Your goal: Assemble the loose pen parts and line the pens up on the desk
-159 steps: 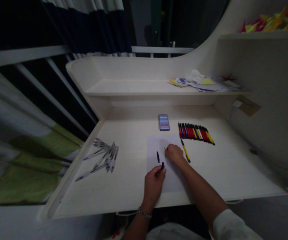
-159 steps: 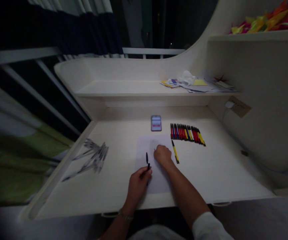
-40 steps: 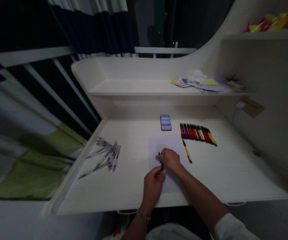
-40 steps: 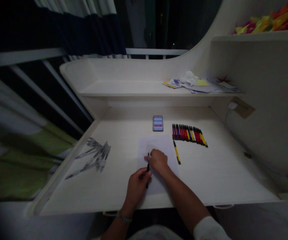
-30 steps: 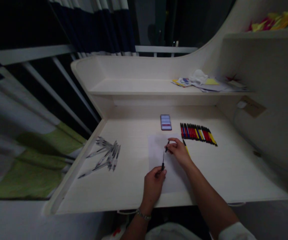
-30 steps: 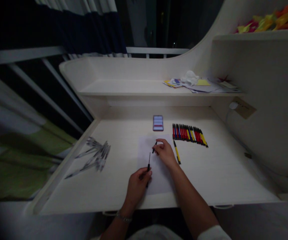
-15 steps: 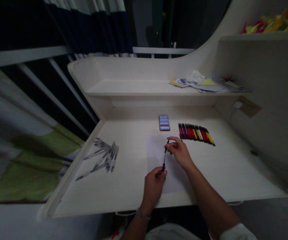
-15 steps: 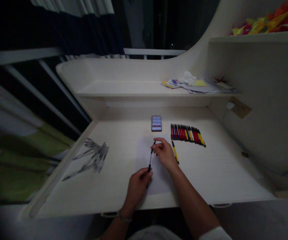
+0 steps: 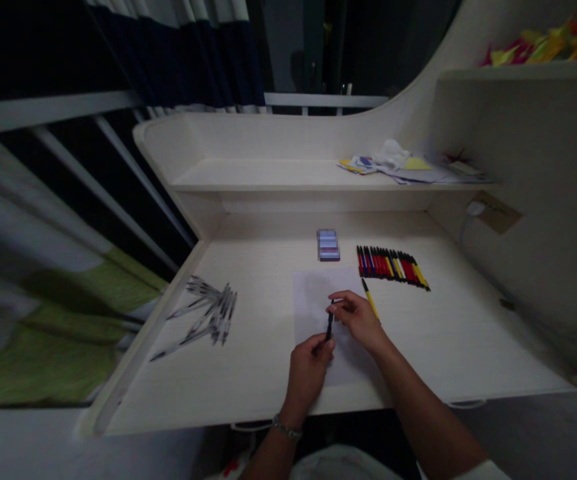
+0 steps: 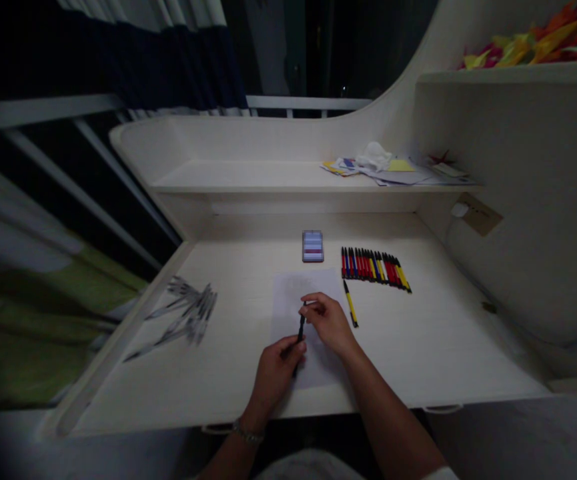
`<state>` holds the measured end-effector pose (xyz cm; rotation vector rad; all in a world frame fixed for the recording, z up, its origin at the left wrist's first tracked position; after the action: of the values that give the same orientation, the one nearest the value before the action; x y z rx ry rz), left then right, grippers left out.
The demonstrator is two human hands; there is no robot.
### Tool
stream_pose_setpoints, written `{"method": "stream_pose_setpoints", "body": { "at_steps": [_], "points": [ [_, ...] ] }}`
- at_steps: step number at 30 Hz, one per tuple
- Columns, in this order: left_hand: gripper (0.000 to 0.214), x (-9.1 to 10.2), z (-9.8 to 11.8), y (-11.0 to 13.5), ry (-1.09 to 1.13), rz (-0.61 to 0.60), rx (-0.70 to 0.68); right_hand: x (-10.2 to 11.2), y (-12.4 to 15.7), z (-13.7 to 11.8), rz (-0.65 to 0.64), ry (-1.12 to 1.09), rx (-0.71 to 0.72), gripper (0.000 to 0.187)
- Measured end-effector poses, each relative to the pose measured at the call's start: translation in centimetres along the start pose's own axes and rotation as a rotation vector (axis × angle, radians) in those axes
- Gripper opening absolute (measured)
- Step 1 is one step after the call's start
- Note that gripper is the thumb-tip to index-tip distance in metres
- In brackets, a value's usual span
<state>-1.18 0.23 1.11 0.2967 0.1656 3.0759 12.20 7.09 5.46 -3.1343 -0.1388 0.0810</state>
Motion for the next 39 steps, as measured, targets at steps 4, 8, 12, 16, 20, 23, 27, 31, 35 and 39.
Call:
{"method": "stream_pose_setpoints", "body": {
  "at_steps": [4,8,12,16,20,23,27,31,35,39],
  "points": [
    [0.039,-0.3,-0.3,-0.2,0.033,-0.029,0.034,0.2,0.0,0.3,0.01,-0.009,-0.013,0.031],
    [0.045,-1.0,-0.8,-0.2,0.132,-0.09,0.091,0.6,-0.1,0.8,0.04,-0.026,-0.026,0.032],
    [0.048,-1.9,-0.5,0.0,0.237,-0.155,0.105,0.8,-0.1,1.5,0.06,-0.08,-0.04,0.033],
    [0.046,-2.2,-0.9,-0.1,0.277,-0.145,0.155,1.0,0.2,2.4,0.096,-0.146,-0.069,0.037],
    [0.042,-1.9,-1.7,-0.3,0.266,-0.07,0.189,0.9,0.6,2.8,0.134,-0.082,-0.098,0.036],
    [0.037,-1.4,-1.8,-0.4,0.248,0.004,0.168,0.9,0.9,2.7,0.192,-0.085,-0.096,0.034],
    [0.036,-1.5,-1.9,-0.5,0.244,0.006,0.166,1.1,1.3,2.6,0.248,-0.106,-0.074,0.042],
    [0.043,-2.3,-2.2,-0.3,0.293,-0.084,0.228,0.1,1.4,3.2,0.104,-0.23,-0.149,0.04],
    [0.042,-2.7,-2.2,-0.2,0.32,-0.115,0.238,-0.2,1.6,4.1,0.053,-0.331,-0.213,0.044],
    [0.037,-2.2,-2.1,-0.2,0.292,-0.041,0.193,0.1,1.6,3.9,0.128,-0.276,-0.141,0.036]
  ]
}}
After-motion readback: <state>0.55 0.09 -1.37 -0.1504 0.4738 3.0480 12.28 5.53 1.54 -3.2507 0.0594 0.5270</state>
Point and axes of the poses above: each hand's wrist, its own y-axis away from the middle knuckle, its own x-axis out of the back of the hand, z = x × y, the point moved 10 cm from there along -y, towards the middle knuckle, and after that the axes turned 4 degrees about -y, right-handed, at the moved point
